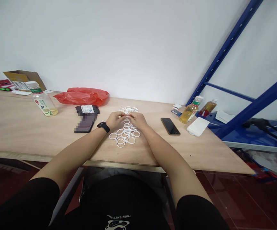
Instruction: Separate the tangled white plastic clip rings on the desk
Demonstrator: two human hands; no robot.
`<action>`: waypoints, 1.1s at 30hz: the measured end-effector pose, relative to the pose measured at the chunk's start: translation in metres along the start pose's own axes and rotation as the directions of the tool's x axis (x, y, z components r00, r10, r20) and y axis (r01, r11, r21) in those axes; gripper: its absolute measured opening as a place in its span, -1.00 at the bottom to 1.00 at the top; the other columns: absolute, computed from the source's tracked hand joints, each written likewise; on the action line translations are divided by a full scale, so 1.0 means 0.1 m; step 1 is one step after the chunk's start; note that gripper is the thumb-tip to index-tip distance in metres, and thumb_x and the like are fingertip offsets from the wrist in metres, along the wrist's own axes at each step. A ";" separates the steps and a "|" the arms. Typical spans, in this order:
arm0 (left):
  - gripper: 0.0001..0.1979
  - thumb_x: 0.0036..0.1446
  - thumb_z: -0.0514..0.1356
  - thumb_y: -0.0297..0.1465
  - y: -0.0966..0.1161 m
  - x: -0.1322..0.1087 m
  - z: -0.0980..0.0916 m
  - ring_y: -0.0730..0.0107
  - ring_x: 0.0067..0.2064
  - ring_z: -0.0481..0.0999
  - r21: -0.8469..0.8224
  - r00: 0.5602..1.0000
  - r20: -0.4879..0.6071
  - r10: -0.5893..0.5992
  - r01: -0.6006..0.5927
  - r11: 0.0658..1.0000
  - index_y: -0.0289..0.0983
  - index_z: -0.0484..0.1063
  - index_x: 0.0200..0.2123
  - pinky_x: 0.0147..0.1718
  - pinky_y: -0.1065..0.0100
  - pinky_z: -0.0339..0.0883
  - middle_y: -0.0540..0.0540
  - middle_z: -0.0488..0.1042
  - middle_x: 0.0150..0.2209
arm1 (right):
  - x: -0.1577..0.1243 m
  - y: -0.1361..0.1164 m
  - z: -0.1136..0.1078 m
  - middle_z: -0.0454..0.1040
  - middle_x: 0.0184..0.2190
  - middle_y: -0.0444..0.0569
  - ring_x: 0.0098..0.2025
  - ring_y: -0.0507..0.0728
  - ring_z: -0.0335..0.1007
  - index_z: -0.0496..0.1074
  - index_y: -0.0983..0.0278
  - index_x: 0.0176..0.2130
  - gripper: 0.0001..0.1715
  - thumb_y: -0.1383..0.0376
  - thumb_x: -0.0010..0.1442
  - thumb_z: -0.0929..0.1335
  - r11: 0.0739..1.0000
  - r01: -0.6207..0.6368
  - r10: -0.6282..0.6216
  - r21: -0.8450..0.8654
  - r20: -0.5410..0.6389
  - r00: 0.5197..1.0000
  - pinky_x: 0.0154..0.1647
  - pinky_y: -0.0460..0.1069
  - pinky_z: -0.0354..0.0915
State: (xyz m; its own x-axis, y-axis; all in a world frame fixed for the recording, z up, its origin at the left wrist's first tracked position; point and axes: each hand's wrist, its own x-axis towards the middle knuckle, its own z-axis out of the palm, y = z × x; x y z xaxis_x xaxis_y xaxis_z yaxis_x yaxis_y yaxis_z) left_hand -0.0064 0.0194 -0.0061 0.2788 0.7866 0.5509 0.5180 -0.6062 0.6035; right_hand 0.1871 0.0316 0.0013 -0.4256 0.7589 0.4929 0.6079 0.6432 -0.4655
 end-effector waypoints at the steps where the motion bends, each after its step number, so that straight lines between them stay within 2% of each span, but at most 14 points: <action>1: -0.84 0.19 0.21 -0.33 0.00 0.00 0.00 0.31 -0.23 0.55 0.004 1.000 0.002 0.004 -0.004 1.000 -0.27 0.57 -0.27 -0.14 0.30 0.41 -0.08 0.61 -0.29 | 0.00 0.00 -0.01 0.61 -0.21 -0.06 -0.13 0.14 0.48 0.58 0.15 -0.15 -0.75 0.18 0.28 0.32 1.000 0.003 -0.003 -0.005 0.006 1.000 -0.06 0.00 0.31; 11: -0.83 0.24 0.14 -0.36 0.01 0.02 0.00 0.30 -0.21 0.52 0.029 0.998 -0.004 0.063 -0.063 0.998 -0.28 0.52 -0.27 -0.14 0.30 0.36 -0.10 0.58 -0.28 | 0.00 0.01 0.04 0.53 -0.32 -0.05 -0.24 0.11 0.43 0.49 0.22 -0.26 -0.72 0.14 0.32 0.27 0.993 0.114 -0.114 0.009 -0.041 0.993 -0.16 -0.03 0.28; 14: -0.82 0.27 0.11 -0.36 0.02 0.04 -0.03 0.28 -0.17 0.50 0.108 0.997 -0.032 0.077 -0.073 0.991 -0.28 0.50 -0.24 -0.09 0.26 0.35 -0.12 0.56 -0.24 | 0.04 0.05 0.04 0.54 -0.26 -0.05 -0.20 0.12 0.44 0.49 0.21 -0.20 -0.71 0.12 0.32 0.27 0.997 0.079 -0.077 0.023 -0.054 0.996 -0.14 -0.03 0.30; 17: -0.82 0.26 0.10 -0.37 0.00 0.04 -0.06 0.21 -0.10 0.47 0.228 0.995 -0.035 0.097 -0.087 0.970 -0.27 0.50 -0.22 -0.02 0.18 0.31 -0.16 0.54 -0.18 | 0.06 0.19 0.00 0.55 -0.12 -0.01 -0.07 0.16 0.42 0.49 0.20 -0.08 -0.67 0.15 0.34 0.22 0.999 -0.001 -0.003 -0.043 -0.074 0.997 -0.01 0.02 0.30; 19: -0.82 0.24 0.11 -0.39 -0.03 0.03 -0.07 0.16 -0.05 0.44 0.304 0.996 -0.004 0.088 -0.082 0.949 -0.25 0.51 -0.23 0.02 0.13 0.28 -0.18 0.52 -0.14 | 0.05 0.34 -0.03 0.52 -0.02 0.04 0.05 0.20 0.37 0.47 0.22 0.01 -0.63 0.23 0.34 0.20 0.987 -0.074 0.059 -0.144 -0.106 0.993 0.12 0.08 0.25; 21: -0.82 0.22 0.11 -0.43 -0.07 0.01 -0.07 0.13 -0.02 0.43 0.357 0.997 0.042 0.058 -0.069 0.932 -0.23 0.53 -0.25 0.05 0.09 0.26 -0.18 0.51 -0.10 | 0.02 0.51 -0.05 0.48 0.06 0.09 0.11 0.25 0.32 0.41 0.25 0.13 -0.55 0.29 0.31 0.20 0.956 -0.152 0.135 -0.250 -0.085 0.987 0.18 0.13 0.21; 24: -0.80 0.18 0.11 -0.46 -0.10 -0.01 -0.03 0.12 0.03 0.42 0.372 0.993 0.113 0.037 -0.076 0.925 -0.21 0.54 -0.26 0.09 0.08 0.24 -0.17 0.50 -0.05 | -0.01 0.71 -0.04 0.37 0.18 0.12 0.19 0.36 0.24 0.32 0.18 0.24 -0.46 0.21 0.31 0.23 0.888 -0.262 0.285 -0.378 0.007 0.958 0.19 0.26 0.18; 26: -0.79 0.18 0.10 -0.46 -0.11 -0.02 -0.01 0.16 0.04 0.44 0.345 0.982 0.178 0.060 -0.119 0.931 -0.20 0.54 -0.24 0.09 0.12 0.25 -0.14 0.51 -0.05 | -0.01 0.76 -0.02 0.34 0.21 0.10 0.21 0.39 0.21 0.31 0.11 0.25 -0.46 0.15 0.32 0.23 0.866 -0.279 0.336 -0.414 0.069 0.939 0.19 0.31 0.16; 30: -0.78 0.21 0.08 -0.40 -0.08 -0.02 0.02 0.28 -0.10 0.51 0.268 0.940 0.333 0.075 -0.171 0.948 -0.21 0.53 -0.19 -0.02 0.26 0.35 -0.10 0.56 -0.13 | 0.00 0.73 -0.01 0.38 0.19 0.06 0.20 0.36 0.24 0.37 0.08 0.20 -0.51 0.14 0.33 0.22 0.868 -0.255 0.326 -0.426 0.100 0.940 0.18 0.29 0.17; 33: -0.78 0.19 0.11 -0.36 -0.05 -0.03 0.03 0.31 -0.17 0.53 0.228 0.927 0.372 0.057 -0.151 0.962 -0.23 0.53 -0.18 -0.09 0.31 0.37 -0.08 0.59 -0.19 | 0.00 0.66 -0.02 0.47 0.10 0.04 0.13 0.29 0.32 0.45 0.13 0.10 -0.58 0.15 0.29 0.28 0.879 -0.225 0.278 -0.421 0.067 0.958 0.15 0.20 0.21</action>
State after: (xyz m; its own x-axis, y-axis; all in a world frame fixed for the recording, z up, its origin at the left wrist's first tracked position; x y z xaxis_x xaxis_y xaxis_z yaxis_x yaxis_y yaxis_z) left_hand -0.0073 0.0202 -0.0119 0.5885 0.7377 0.3308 0.6408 -0.6752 0.3655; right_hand 0.2288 0.0741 -0.0280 -0.2843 0.9127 0.2936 0.9122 0.3517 -0.2101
